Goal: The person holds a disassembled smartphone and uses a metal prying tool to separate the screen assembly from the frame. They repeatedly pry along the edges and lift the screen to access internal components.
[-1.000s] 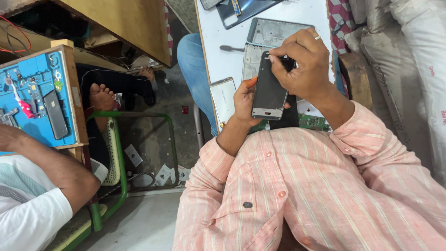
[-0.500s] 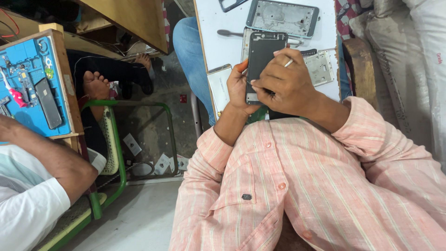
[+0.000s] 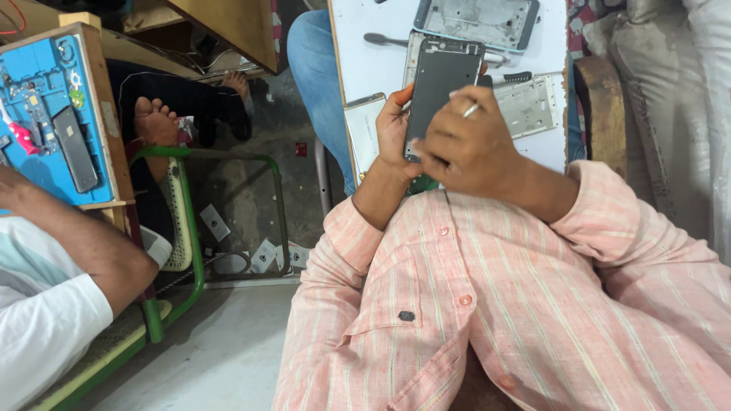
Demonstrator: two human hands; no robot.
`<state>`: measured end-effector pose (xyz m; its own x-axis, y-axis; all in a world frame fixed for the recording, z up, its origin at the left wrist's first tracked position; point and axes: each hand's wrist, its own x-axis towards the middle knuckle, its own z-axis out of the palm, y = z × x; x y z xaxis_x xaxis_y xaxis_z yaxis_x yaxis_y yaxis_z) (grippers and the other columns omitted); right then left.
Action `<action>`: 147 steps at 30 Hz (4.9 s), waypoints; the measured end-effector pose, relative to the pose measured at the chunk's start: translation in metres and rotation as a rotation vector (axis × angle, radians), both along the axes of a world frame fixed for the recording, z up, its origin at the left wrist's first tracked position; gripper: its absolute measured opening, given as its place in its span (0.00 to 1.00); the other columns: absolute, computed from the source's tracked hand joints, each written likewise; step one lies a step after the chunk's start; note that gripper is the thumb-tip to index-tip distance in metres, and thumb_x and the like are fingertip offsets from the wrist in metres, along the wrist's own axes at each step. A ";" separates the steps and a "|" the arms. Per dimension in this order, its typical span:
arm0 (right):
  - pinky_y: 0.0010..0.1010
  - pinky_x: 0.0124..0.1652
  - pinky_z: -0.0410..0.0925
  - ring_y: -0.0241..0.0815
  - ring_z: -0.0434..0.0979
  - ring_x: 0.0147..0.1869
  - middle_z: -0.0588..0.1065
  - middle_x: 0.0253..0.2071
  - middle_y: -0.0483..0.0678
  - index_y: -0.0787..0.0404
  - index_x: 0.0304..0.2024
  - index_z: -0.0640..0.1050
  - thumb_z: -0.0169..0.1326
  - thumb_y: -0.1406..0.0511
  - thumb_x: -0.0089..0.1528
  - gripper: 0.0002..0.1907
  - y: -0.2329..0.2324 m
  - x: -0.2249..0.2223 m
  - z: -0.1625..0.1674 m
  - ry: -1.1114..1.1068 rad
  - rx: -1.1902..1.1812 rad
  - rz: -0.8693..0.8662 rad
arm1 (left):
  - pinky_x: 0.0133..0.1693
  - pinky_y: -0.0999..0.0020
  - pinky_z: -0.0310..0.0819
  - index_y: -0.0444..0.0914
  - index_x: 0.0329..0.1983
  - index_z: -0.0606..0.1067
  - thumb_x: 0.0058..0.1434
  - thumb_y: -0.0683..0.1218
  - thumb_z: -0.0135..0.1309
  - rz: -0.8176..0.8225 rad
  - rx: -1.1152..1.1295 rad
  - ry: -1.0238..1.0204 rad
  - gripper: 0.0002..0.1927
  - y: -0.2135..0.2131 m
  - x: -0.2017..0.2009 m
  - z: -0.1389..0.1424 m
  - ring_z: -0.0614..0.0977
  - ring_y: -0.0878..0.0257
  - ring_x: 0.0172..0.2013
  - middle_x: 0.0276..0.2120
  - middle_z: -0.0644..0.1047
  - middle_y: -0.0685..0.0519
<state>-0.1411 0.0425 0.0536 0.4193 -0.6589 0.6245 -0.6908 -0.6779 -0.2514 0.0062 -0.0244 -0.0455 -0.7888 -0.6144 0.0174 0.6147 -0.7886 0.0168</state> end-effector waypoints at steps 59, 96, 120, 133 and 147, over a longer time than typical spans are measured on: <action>0.39 0.51 0.63 0.43 0.77 0.46 0.76 0.35 0.40 0.53 0.33 0.82 0.63 0.67 0.54 0.05 0.001 0.023 0.012 -0.065 0.105 0.113 | 0.48 0.61 0.80 0.29 0.54 0.74 0.77 0.57 0.41 -0.004 -0.065 -0.058 0.26 0.001 0.002 -0.018 0.83 0.54 0.44 0.46 0.80 0.41; 0.38 0.51 0.62 0.42 0.77 0.45 0.76 0.35 0.40 0.53 0.33 0.83 0.65 0.66 0.53 0.06 -0.001 0.017 0.008 -0.084 0.123 0.122 | 0.48 0.61 0.80 0.32 0.54 0.75 0.77 0.57 0.38 -0.001 -0.128 -0.076 0.25 0.002 0.000 -0.011 0.83 0.54 0.44 0.45 0.79 0.43; 0.38 0.50 0.63 0.43 0.76 0.44 0.76 0.35 0.41 0.53 0.33 0.82 0.65 0.66 0.53 0.06 -0.003 0.016 0.009 -0.085 0.134 0.132 | 0.47 0.63 0.81 0.32 0.54 0.74 0.79 0.56 0.37 0.038 -0.141 -0.120 0.24 0.000 -0.003 -0.013 0.83 0.57 0.43 0.44 0.79 0.44; 0.38 0.50 0.63 0.43 0.77 0.44 0.76 0.35 0.41 0.53 0.33 0.82 0.64 0.66 0.53 0.06 -0.003 0.017 0.011 -0.088 0.137 0.135 | 0.48 0.62 0.81 0.31 0.54 0.75 0.79 0.57 0.38 0.008 -0.149 -0.073 0.25 0.001 0.000 -0.011 0.83 0.56 0.44 0.45 0.80 0.43; 0.39 0.50 0.63 0.43 0.77 0.45 0.76 0.35 0.41 0.53 0.33 0.82 0.64 0.66 0.52 0.06 -0.003 0.017 0.010 -0.084 0.142 0.135 | 0.46 0.63 0.82 0.32 0.53 0.75 0.78 0.57 0.38 0.013 -0.148 -0.097 0.25 0.001 -0.001 -0.013 0.84 0.57 0.42 0.44 0.80 0.44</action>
<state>-0.1237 0.0393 0.0638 0.4599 -0.6842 0.5660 -0.5689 -0.7164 -0.4038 0.0056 -0.0236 -0.0585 -0.7834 -0.6206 0.0325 0.6143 -0.7654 0.1916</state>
